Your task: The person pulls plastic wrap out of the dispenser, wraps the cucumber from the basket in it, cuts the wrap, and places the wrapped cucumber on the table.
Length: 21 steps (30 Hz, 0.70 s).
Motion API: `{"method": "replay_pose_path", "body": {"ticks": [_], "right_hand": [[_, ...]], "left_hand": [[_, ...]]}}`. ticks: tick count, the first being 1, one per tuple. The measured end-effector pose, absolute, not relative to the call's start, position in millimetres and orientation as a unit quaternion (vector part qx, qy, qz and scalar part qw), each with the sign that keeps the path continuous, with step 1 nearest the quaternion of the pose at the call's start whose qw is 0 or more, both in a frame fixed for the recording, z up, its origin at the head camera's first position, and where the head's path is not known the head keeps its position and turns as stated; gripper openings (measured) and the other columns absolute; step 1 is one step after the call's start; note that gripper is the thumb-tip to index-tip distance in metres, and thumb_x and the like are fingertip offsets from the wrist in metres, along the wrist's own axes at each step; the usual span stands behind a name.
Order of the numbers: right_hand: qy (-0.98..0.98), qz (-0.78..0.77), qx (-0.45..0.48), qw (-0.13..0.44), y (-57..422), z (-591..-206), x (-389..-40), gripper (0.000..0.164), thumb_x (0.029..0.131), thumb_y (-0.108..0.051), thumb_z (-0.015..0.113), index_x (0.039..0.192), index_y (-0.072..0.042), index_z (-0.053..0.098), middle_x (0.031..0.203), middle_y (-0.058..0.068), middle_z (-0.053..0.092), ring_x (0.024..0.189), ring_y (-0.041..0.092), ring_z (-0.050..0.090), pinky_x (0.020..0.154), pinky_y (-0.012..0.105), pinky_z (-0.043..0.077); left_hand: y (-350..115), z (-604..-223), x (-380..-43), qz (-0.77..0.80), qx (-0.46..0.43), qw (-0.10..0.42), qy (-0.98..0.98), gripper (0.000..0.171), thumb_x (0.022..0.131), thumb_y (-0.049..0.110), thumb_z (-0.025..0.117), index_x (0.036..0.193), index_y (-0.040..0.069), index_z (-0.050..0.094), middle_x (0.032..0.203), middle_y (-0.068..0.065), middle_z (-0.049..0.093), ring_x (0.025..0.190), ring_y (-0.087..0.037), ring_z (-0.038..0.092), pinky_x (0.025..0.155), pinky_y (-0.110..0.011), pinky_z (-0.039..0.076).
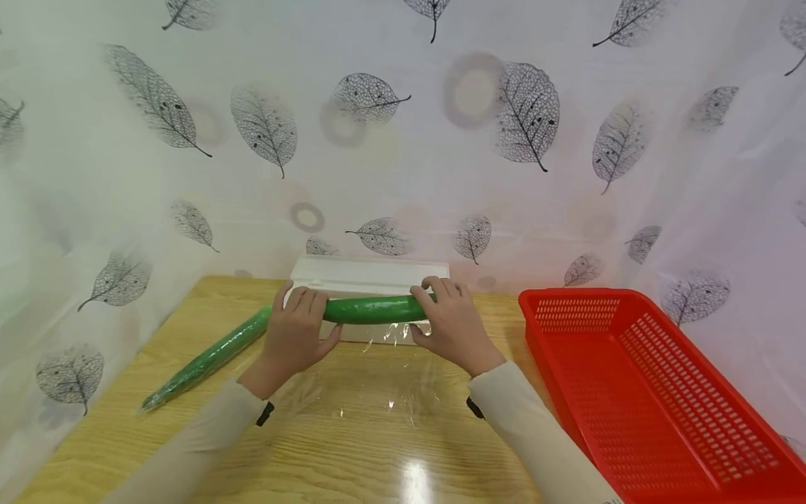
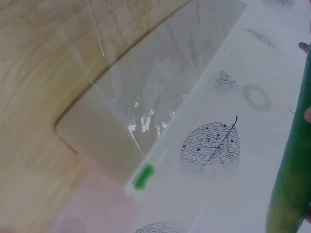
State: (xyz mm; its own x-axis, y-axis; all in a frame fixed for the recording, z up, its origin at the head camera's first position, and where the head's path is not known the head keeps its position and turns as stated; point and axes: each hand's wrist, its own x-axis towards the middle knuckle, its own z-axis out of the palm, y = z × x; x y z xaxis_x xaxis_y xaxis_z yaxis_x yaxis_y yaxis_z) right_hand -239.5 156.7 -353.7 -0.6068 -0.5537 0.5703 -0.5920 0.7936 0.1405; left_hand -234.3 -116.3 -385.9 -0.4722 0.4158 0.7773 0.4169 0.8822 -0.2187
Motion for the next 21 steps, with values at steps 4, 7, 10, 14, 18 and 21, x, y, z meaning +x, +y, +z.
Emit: {"method": "replay_pose_path", "body": {"ticks": [4, 7, 10, 14, 18, 21], "right_hand": [[-0.894, 0.091, 0.318, 0.303, 157.4, -361.8, -239.5, 0.049, 0.065, -0.028, 0.079, 0.106, -0.010, 0.058, 0.104, 0.011, 0.058, 0.094, 0.028, 0.057, 0.084, 0.046, 0.046], [-0.901, 0.150, 0.308, 0.265, 157.3, -368.3, -238.7, 0.047, 0.064, -0.025, 0.080, 0.104, -0.011, 0.060, 0.103, 0.009, 0.059, 0.096, 0.026, 0.055, 0.084, 0.045, 0.045], [-0.906, 0.207, 0.296, 0.219, 158.0, -374.5, -238.2, 0.045, 0.063, -0.022, 0.081, 0.103, -0.013, 0.062, 0.102, 0.005, 0.059, 0.093, 0.023, 0.053, 0.081, 0.042, 0.046], [-0.902, 0.256, 0.294, 0.187, 159.0, -383.9, -238.3, 0.043, 0.062, -0.018, 0.082, 0.101, -0.014, 0.065, 0.100, 0.002, 0.060, 0.090, 0.019, 0.054, 0.076, 0.037, 0.048], [-0.900, 0.273, 0.294, 0.172, 159.2, -394.5, -237.3, 0.040, 0.064, -0.017, 0.082, 0.100, -0.015, 0.066, 0.100, 0.000, 0.060, 0.092, 0.018, 0.054, 0.077, 0.035, 0.047], [-0.903, 0.282, 0.284, 0.156, 158.5, -401.3, -234.2, 0.040, 0.064, -0.016, 0.082, 0.101, -0.014, 0.067, 0.100, 0.000, 0.059, 0.092, 0.018, 0.053, 0.077, 0.035, 0.047]], "left_hand": [[-122.5, -392.5, -234.9, -0.006, -0.256, 0.459, -0.851, 0.043, 0.071, 0.043, 0.063, 0.086, 0.003, 0.056, 0.082, -0.010, 0.061, 0.084, -0.027, 0.056, 0.095, -0.050, 0.042], [-126.5, -399.0, -235.7, -0.010, -0.268, 0.463, -0.845, 0.044, 0.070, 0.043, 0.064, 0.084, 0.003, 0.055, 0.080, -0.010, 0.060, 0.082, -0.027, 0.055, 0.093, -0.050, 0.043], [-130.5, -405.8, -235.7, -0.012, -0.279, 0.467, -0.839, 0.043, 0.069, 0.043, 0.064, 0.082, 0.003, 0.054, 0.078, -0.009, 0.059, 0.080, -0.027, 0.055, 0.091, -0.051, 0.043], [-135.2, -412.6, -233.6, -0.015, -0.289, 0.461, -0.839, 0.042, 0.070, 0.043, 0.063, 0.083, 0.004, 0.055, 0.079, -0.009, 0.061, 0.081, -0.027, 0.056, 0.092, -0.053, 0.043], [-138.2, -418.0, -230.2, -0.020, -0.291, 0.425, -0.857, 0.042, 0.071, 0.042, 0.067, 0.087, 0.004, 0.057, 0.083, -0.009, 0.064, 0.084, -0.027, 0.058, 0.094, -0.055, 0.042], [-137.3, -421.3, -226.5, -0.026, -0.288, 0.379, -0.879, 0.046, 0.070, 0.042, 0.072, 0.095, 0.006, 0.060, 0.089, -0.008, 0.066, 0.089, -0.027, 0.060, 0.096, -0.056, 0.042]]}}
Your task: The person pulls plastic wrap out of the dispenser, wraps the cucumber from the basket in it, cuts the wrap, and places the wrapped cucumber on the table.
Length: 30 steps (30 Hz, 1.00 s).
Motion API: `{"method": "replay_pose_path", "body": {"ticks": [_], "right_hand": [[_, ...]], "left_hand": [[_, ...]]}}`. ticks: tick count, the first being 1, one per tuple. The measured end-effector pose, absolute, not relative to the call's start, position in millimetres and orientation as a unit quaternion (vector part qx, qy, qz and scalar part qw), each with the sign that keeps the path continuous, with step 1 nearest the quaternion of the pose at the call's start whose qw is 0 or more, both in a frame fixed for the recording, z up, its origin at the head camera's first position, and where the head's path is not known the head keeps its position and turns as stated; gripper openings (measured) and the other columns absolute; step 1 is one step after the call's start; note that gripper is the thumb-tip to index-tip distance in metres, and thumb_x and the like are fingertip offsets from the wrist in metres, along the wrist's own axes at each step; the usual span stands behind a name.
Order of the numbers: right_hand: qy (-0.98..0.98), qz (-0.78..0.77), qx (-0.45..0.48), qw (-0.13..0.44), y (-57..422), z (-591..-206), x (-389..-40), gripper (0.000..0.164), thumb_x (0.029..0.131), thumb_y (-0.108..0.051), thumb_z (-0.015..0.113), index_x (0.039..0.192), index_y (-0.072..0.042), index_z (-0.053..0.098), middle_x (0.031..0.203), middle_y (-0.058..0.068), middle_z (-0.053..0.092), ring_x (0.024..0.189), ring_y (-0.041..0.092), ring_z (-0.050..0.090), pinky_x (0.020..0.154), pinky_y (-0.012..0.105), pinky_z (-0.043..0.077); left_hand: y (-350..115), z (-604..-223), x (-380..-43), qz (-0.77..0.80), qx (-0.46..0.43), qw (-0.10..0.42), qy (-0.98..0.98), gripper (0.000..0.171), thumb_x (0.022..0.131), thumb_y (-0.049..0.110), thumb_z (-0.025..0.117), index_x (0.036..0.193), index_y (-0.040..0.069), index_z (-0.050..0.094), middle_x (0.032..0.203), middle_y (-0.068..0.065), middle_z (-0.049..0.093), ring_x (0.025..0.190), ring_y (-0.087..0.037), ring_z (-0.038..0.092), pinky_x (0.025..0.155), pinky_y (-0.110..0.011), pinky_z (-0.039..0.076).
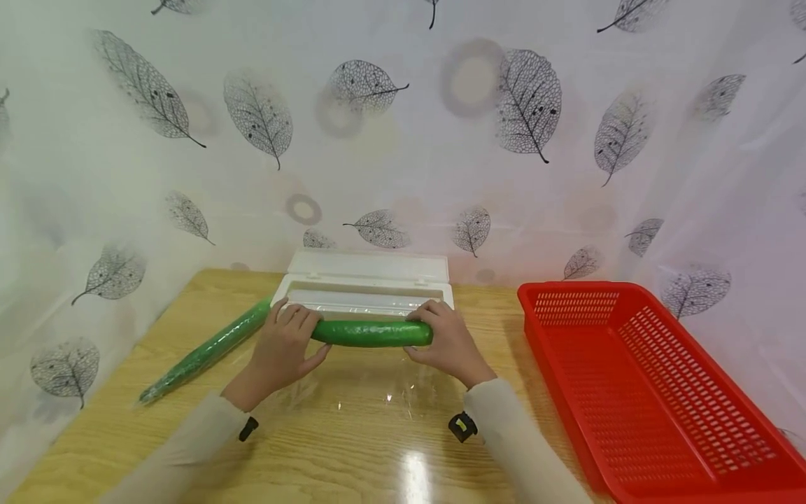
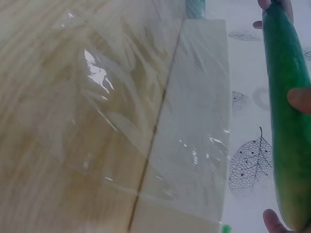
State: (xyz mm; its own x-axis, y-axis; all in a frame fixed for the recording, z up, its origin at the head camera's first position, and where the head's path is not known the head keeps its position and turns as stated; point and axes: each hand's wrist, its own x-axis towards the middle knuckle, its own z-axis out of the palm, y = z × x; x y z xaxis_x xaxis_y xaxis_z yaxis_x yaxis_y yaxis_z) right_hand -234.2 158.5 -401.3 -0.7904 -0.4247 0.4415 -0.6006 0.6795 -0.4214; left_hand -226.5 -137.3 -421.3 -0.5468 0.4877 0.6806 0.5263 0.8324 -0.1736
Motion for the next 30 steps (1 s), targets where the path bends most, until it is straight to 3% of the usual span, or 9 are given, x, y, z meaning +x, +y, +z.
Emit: {"method": "replay_pose_path", "body": {"ticks": [7, 13, 20, 26, 30], "right_hand": [[-0.913, 0.290, 0.257, 0.127, 151.1, -412.0, -227.0, 0.043, 0.063, -0.019, 0.084, 0.103, -0.016, 0.066, 0.101, -0.001, 0.059, 0.091, 0.015, 0.051, 0.078, 0.033, 0.044], [-0.910, 0.307, 0.255, 0.110, 145.1, -417.8, -220.5, 0.043, 0.064, -0.019, 0.084, 0.104, -0.016, 0.066, 0.105, 0.001, 0.059, 0.096, 0.018, 0.052, 0.079, 0.035, 0.048], [-0.910, 0.340, 0.234, 0.047, 154.8, -427.0, -213.9, 0.039, 0.068, -0.012, 0.081, 0.104, -0.015, 0.067, 0.109, 0.003, 0.056, 0.100, 0.019, 0.049, 0.079, 0.032, 0.046], [-0.917, 0.306, 0.253, 0.019, 160.1, -436.7, -207.5, 0.035, 0.068, -0.013, 0.080, 0.100, -0.018, 0.068, 0.115, 0.003, 0.060, 0.115, 0.027, 0.050, 0.098, 0.053, 0.043], [-0.920, 0.294, 0.259, 0.003, 159.5, -439.1, -202.7, 0.035, 0.068, -0.015, 0.080, 0.100, -0.017, 0.067, 0.110, 0.000, 0.063, 0.113, 0.026, 0.052, 0.098, 0.054, 0.042]], "left_hand": [[-123.1, -418.0, -218.4, -0.065, -0.319, 0.287, -0.901, 0.056, 0.072, 0.045, 0.074, 0.115, 0.012, 0.058, 0.108, -0.005, 0.063, 0.104, -0.025, 0.056, 0.101, -0.054, 0.040], [-117.5, -419.3, -214.7, -0.068, -0.340, 0.274, -0.897, 0.049, 0.072, 0.040, 0.074, 0.109, 0.012, 0.060, 0.105, -0.004, 0.062, 0.103, -0.023, 0.055, 0.100, -0.049, 0.042], [-123.2, -429.5, -210.1, -0.076, -0.348, 0.252, -0.900, 0.049, 0.071, 0.039, 0.078, 0.108, 0.012, 0.059, 0.101, -0.003, 0.060, 0.101, -0.022, 0.054, 0.100, -0.052, 0.041], [-127.4, -441.7, -205.5, -0.099, -0.357, 0.205, -0.906, 0.050, 0.069, 0.034, 0.082, 0.106, 0.013, 0.057, 0.102, -0.003, 0.058, 0.101, -0.024, 0.054, 0.099, -0.056, 0.040], [-127.2, -448.2, -203.3, -0.117, -0.359, 0.167, -0.911, 0.047, 0.071, 0.034, 0.080, 0.105, 0.013, 0.056, 0.102, -0.003, 0.057, 0.102, -0.023, 0.052, 0.100, -0.053, 0.039]]}}
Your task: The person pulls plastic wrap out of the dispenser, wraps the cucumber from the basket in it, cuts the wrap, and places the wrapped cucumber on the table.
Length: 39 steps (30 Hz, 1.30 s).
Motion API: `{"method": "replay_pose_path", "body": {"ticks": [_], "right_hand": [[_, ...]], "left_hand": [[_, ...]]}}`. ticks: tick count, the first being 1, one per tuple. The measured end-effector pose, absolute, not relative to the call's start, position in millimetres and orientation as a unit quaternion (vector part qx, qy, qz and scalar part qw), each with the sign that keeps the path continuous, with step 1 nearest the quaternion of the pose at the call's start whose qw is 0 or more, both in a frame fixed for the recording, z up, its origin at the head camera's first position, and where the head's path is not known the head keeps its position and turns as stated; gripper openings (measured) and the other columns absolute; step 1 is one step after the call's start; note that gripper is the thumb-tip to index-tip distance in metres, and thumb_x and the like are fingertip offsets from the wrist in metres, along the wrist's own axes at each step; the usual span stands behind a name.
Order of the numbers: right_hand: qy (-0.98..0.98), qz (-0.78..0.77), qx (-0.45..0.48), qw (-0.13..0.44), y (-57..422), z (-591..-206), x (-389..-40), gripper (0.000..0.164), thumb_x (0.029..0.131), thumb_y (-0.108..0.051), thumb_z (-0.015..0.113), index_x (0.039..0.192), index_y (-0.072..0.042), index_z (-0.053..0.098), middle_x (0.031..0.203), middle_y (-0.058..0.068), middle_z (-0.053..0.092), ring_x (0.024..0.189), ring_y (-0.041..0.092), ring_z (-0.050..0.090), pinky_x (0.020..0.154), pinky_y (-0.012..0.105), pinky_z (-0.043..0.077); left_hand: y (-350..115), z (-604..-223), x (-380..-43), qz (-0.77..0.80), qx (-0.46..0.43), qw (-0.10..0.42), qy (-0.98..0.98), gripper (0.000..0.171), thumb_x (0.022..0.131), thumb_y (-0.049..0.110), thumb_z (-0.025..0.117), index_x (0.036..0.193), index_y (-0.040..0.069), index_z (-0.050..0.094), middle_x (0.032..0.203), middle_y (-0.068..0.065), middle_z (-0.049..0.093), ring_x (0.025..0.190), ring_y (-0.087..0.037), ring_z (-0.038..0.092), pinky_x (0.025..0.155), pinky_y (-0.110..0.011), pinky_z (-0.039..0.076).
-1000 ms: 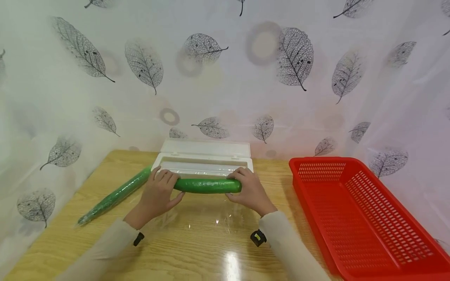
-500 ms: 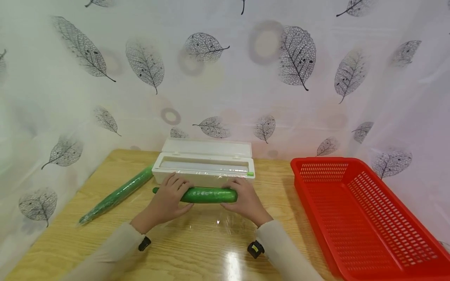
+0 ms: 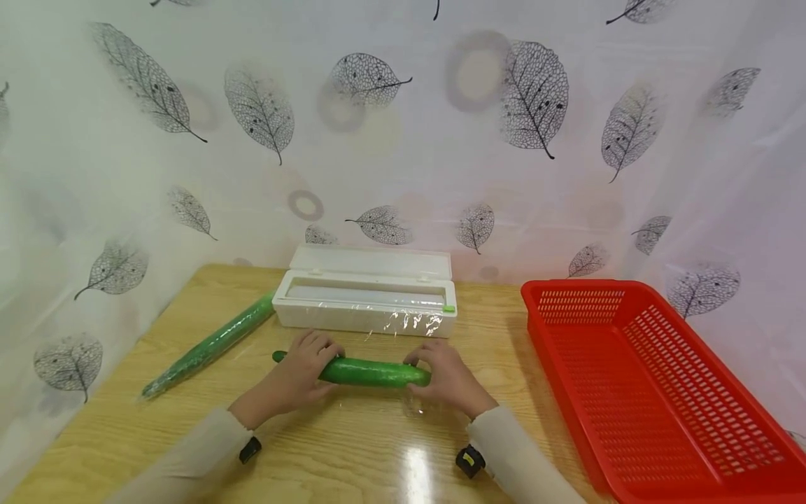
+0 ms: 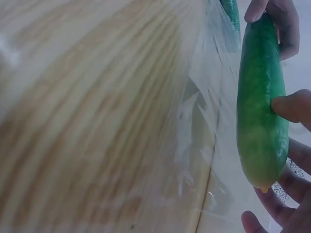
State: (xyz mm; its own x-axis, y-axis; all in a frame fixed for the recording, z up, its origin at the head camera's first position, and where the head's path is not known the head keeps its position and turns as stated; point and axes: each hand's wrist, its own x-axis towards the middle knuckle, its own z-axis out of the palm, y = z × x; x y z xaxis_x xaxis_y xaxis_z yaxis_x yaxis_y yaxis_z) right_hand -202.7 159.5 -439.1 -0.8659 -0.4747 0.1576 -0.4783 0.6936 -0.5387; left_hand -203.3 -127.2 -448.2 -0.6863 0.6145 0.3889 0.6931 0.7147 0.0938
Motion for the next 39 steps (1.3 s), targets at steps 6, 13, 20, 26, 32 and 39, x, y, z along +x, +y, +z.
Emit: {"method": "replay_pose_path", "body": {"ticks": [6, 13, 20, 26, 32, 39], "right_hand": [[-0.930, 0.268, 0.251, -0.020, 159.7, -443.1, -198.7, 0.040, 0.066, -0.016, 0.081, 0.103, -0.017, 0.066, 0.110, -0.001, 0.062, 0.107, 0.021, 0.053, 0.093, 0.049, 0.045], [-0.930, 0.259, 0.257, -0.030, 160.3, -446.8, -196.1, 0.039, 0.067, -0.018, 0.081, 0.103, -0.016, 0.067, 0.105, -0.002, 0.061, 0.101, 0.017, 0.053, 0.087, 0.041, 0.046], [-0.935, 0.234, 0.266, -0.016, 159.2, -450.2, -197.1, 0.040, 0.066, -0.020, 0.082, 0.103, -0.016, 0.068, 0.105, -0.002, 0.062, 0.099, 0.016, 0.053, 0.085, 0.039, 0.046], [-0.938, 0.218, 0.270, -0.008, 154.5, -449.3, -199.7, 0.041, 0.066, -0.022, 0.082, 0.104, -0.016, 0.068, 0.105, -0.001, 0.063, 0.100, 0.018, 0.054, 0.088, 0.042, 0.046], [-0.940, 0.206, 0.270, -0.020, 151.7, -448.1, -199.6, 0.041, 0.067, -0.023, 0.082, 0.104, -0.015, 0.068, 0.100, -0.003, 0.063, 0.095, 0.015, 0.052, 0.083, 0.038, 0.045], [-0.941, 0.198, 0.274, -0.021, 151.1, -447.7, -198.7, 0.040, 0.067, -0.025, 0.082, 0.104, -0.017, 0.068, 0.099, -0.004, 0.064, 0.093, 0.013, 0.051, 0.082, 0.037, 0.045]], "left_hand": [[-125.6, -451.7, -198.7, -0.149, -0.357, 0.109, -0.916, 0.046, 0.074, 0.032, 0.079, 0.107, 0.012, 0.054, 0.100, -0.002, 0.052, 0.098, -0.020, 0.049, 0.100, -0.049, 0.037], [-124.0, -449.5, -196.9, -0.138, -0.354, 0.072, -0.922, 0.046, 0.074, 0.033, 0.078, 0.107, 0.013, 0.052, 0.103, -0.002, 0.051, 0.099, -0.021, 0.047, 0.102, -0.050, 0.035], [-123.9, -449.6, -200.8, -0.084, -0.356, 0.058, -0.929, 0.048, 0.074, 0.040, 0.077, 0.106, 0.016, 0.051, 0.105, -0.002, 0.054, 0.104, -0.022, 0.050, 0.104, -0.055, 0.034], [-126.5, -446.5, -202.4, -0.078, -0.347, 0.046, -0.934, 0.049, 0.072, 0.040, 0.078, 0.106, 0.016, 0.051, 0.105, -0.003, 0.056, 0.105, -0.023, 0.051, 0.105, -0.056, 0.032], [-127.3, -446.7, -203.9, -0.066, -0.347, 0.034, -0.935, 0.049, 0.072, 0.039, 0.078, 0.106, 0.016, 0.051, 0.106, -0.003, 0.056, 0.106, -0.023, 0.053, 0.107, -0.057, 0.031], [-124.7, -444.6, -202.7, -0.060, -0.354, 0.031, -0.933, 0.049, 0.072, 0.040, 0.078, 0.106, 0.017, 0.051, 0.105, -0.002, 0.057, 0.106, -0.024, 0.054, 0.105, -0.055, 0.033]]}}
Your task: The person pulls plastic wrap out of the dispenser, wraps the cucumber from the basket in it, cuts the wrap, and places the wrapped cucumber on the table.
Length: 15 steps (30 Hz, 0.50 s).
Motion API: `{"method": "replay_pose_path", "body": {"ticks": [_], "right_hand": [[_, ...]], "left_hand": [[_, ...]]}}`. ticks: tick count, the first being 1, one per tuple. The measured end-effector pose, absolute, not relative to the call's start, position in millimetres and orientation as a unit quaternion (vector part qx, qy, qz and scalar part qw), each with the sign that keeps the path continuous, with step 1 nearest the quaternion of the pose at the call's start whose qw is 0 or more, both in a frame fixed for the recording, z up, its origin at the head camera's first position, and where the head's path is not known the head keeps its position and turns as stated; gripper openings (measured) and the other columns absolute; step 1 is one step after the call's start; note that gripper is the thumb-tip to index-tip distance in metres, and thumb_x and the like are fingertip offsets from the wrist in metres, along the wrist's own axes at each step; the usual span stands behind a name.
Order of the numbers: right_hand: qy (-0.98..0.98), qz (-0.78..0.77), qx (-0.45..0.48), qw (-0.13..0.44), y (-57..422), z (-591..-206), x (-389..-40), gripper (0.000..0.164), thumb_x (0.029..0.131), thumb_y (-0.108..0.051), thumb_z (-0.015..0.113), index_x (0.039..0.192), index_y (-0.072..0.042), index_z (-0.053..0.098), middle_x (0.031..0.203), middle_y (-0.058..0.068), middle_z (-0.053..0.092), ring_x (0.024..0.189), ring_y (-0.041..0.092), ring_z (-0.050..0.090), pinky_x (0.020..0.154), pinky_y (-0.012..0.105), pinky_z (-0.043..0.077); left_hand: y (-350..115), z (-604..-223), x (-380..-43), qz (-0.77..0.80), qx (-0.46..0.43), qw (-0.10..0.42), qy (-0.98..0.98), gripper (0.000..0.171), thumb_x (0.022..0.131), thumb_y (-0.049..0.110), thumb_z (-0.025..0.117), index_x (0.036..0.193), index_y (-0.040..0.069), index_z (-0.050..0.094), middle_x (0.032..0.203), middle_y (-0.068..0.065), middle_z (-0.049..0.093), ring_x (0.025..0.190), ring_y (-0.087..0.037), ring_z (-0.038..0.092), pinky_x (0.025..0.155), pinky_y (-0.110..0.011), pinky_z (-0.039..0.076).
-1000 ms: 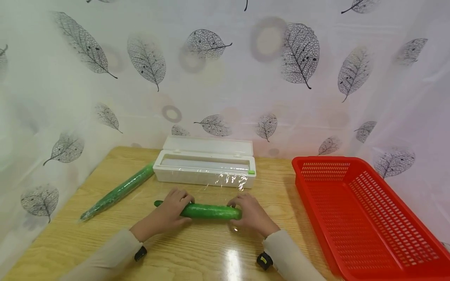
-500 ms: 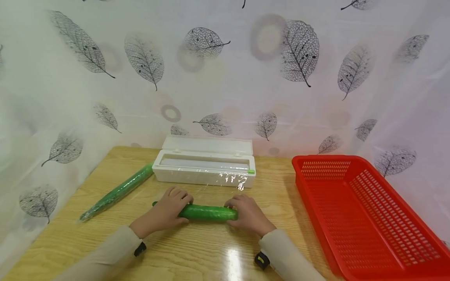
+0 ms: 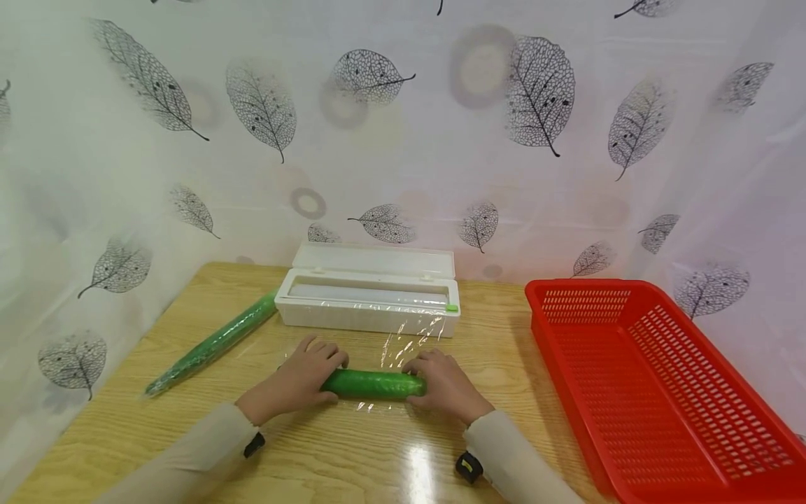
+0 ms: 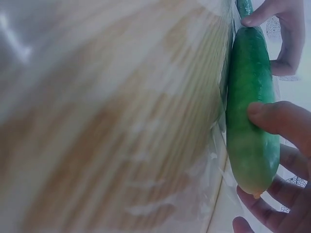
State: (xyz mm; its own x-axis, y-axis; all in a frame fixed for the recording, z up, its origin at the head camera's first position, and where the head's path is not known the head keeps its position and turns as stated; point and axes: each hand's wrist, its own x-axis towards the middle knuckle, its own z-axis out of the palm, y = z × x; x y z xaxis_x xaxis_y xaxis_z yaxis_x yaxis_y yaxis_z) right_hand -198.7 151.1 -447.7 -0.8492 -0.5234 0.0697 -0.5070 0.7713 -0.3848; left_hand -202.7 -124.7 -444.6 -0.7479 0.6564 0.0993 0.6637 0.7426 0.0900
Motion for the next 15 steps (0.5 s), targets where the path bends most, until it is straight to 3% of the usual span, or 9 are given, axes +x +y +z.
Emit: {"method": "replay_pose_path", "body": {"ticks": [8, 12, 15], "right_hand": [[0.940, -0.192, -0.281, 0.017, 153.4, -446.5, -200.1, 0.042, 0.067, -0.025, 0.082, 0.105, -0.015, 0.068, 0.102, -0.001, 0.064, 0.097, 0.017, 0.055, 0.085, 0.042, 0.047], [0.943, -0.180, -0.278, -0.023, 161.9, -442.6, -194.7, 0.042, 0.066, -0.025, 0.083, 0.104, -0.014, 0.068, 0.100, -0.002, 0.064, 0.097, 0.018, 0.057, 0.085, 0.044, 0.048], [0.946, -0.167, -0.269, -0.064, 171.0, -438.5, -186.1, 0.034, 0.066, -0.026, 0.083, 0.096, -0.016, 0.069, 0.093, -0.006, 0.063, 0.091, 0.015, 0.057, 0.080, 0.039, 0.048]], "left_hand": [[-109.7, -438.9, -201.7, -0.046, -0.384, 0.046, -0.921, 0.045, 0.077, 0.040, 0.074, 0.114, 0.021, 0.056, 0.105, 0.001, 0.061, 0.105, -0.019, 0.057, 0.104, -0.051, 0.037], [-105.9, -438.1, -200.1, -0.047, -0.382, 0.050, -0.922, 0.037, 0.076, 0.036, 0.075, 0.107, 0.021, 0.059, 0.099, 0.003, 0.061, 0.097, -0.015, 0.059, 0.103, -0.051, 0.039], [-104.4, -437.4, -199.1, -0.046, -0.379, 0.052, -0.923, 0.036, 0.076, 0.035, 0.076, 0.105, 0.022, 0.060, 0.096, 0.004, 0.061, 0.093, -0.013, 0.060, 0.103, -0.050, 0.040]]}}
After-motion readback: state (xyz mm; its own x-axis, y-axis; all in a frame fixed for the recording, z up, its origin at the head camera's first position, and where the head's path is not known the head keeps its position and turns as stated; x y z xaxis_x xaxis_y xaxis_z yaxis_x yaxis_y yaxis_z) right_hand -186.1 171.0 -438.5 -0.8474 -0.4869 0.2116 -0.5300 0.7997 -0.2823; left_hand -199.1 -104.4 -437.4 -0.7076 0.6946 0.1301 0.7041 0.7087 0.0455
